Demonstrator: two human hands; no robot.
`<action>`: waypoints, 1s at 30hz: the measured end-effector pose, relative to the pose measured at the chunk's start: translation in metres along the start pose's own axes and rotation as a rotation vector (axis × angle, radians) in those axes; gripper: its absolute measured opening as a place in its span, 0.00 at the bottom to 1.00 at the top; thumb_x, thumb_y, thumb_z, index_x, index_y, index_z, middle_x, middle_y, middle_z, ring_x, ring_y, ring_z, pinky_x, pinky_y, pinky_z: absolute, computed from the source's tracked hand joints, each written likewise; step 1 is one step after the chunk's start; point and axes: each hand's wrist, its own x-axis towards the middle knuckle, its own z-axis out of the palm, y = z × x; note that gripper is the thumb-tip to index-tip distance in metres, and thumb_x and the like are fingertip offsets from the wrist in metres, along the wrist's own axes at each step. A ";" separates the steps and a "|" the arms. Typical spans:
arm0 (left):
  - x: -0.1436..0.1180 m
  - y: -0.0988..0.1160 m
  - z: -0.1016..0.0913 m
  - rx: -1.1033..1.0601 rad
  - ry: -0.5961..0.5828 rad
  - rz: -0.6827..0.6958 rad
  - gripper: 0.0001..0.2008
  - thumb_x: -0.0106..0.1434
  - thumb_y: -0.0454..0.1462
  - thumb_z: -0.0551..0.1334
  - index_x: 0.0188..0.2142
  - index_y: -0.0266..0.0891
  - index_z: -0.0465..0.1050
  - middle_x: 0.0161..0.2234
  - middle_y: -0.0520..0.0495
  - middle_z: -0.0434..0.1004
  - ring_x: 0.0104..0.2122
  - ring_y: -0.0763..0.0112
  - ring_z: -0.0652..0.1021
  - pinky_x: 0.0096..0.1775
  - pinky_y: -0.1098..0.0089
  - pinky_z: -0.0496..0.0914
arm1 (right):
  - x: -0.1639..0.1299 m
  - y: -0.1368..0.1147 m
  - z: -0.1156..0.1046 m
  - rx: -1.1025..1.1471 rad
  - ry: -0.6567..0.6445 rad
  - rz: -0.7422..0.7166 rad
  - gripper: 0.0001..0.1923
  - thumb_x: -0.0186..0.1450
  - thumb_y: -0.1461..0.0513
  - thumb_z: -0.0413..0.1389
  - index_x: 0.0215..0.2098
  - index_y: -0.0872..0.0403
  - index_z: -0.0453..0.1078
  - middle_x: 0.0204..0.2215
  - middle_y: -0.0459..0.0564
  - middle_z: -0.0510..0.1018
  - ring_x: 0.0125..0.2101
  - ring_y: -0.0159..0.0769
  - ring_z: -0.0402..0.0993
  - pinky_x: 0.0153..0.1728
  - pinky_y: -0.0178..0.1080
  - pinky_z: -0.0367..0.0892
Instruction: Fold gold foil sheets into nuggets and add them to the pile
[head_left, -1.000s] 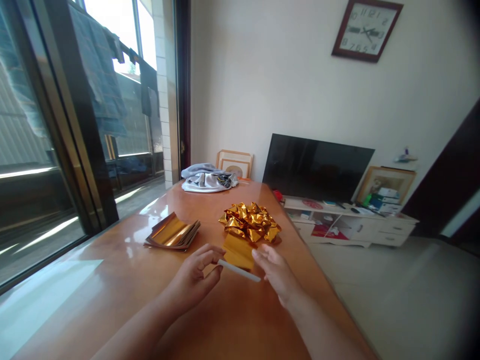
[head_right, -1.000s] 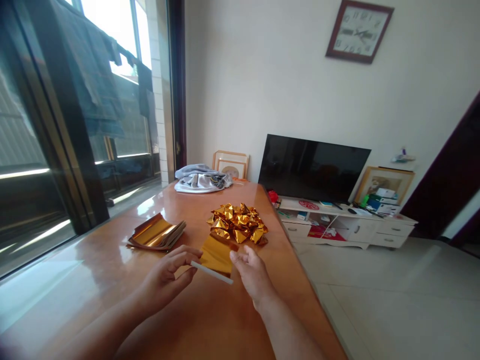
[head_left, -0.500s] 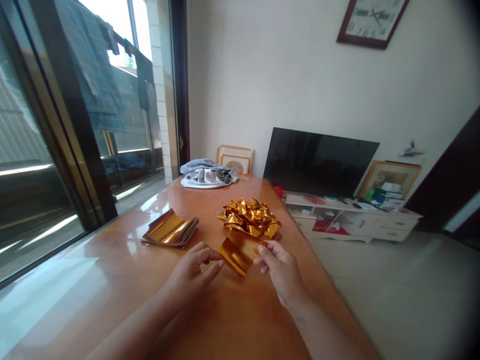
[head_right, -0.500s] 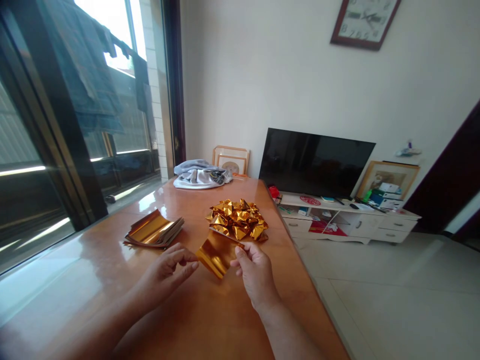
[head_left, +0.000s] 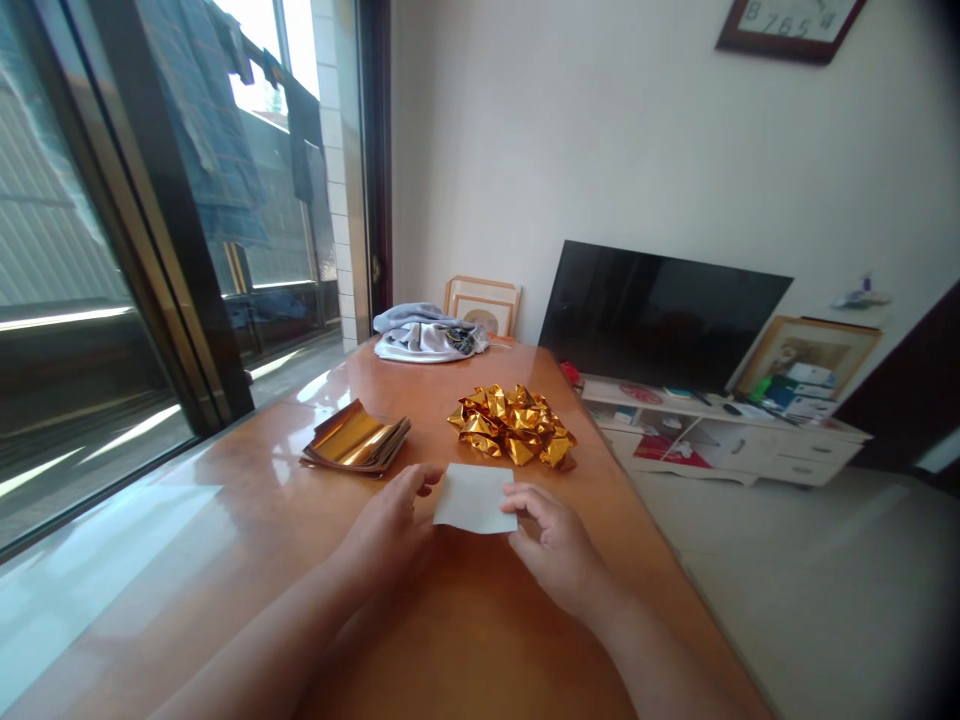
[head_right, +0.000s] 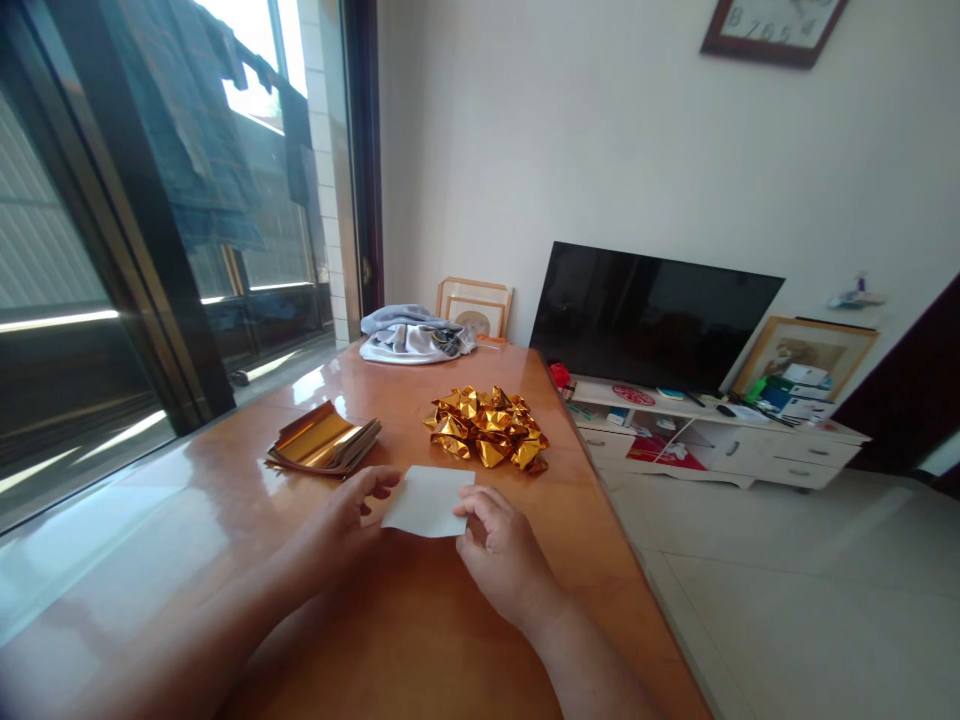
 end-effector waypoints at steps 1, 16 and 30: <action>-0.001 0.000 0.001 0.037 -0.010 0.007 0.22 0.58 0.36 0.65 0.53 0.44 0.68 0.49 0.43 0.75 0.48 0.57 0.76 0.47 0.59 0.72 | 0.000 0.001 0.000 -0.035 -0.040 0.015 0.16 0.58 0.71 0.54 0.40 0.49 0.75 0.49 0.51 0.78 0.50 0.43 0.75 0.54 0.43 0.67; -0.003 0.021 -0.007 0.153 -0.378 0.229 0.08 0.61 0.30 0.59 0.32 0.42 0.76 0.35 0.48 0.76 0.36 0.66 0.74 0.38 0.69 0.66 | 0.001 -0.008 -0.013 -0.308 -0.312 0.071 0.07 0.58 0.64 0.63 0.36 0.49 0.76 0.33 0.46 0.77 0.36 0.38 0.72 0.36 0.36 0.62; -0.001 0.023 -0.007 0.141 -0.328 0.086 0.08 0.64 0.37 0.59 0.33 0.42 0.77 0.33 0.48 0.78 0.33 0.66 0.77 0.34 0.70 0.66 | 0.004 0.001 -0.007 -0.198 -0.290 0.125 0.09 0.67 0.60 0.57 0.32 0.49 0.79 0.31 0.48 0.78 0.32 0.37 0.72 0.34 0.37 0.63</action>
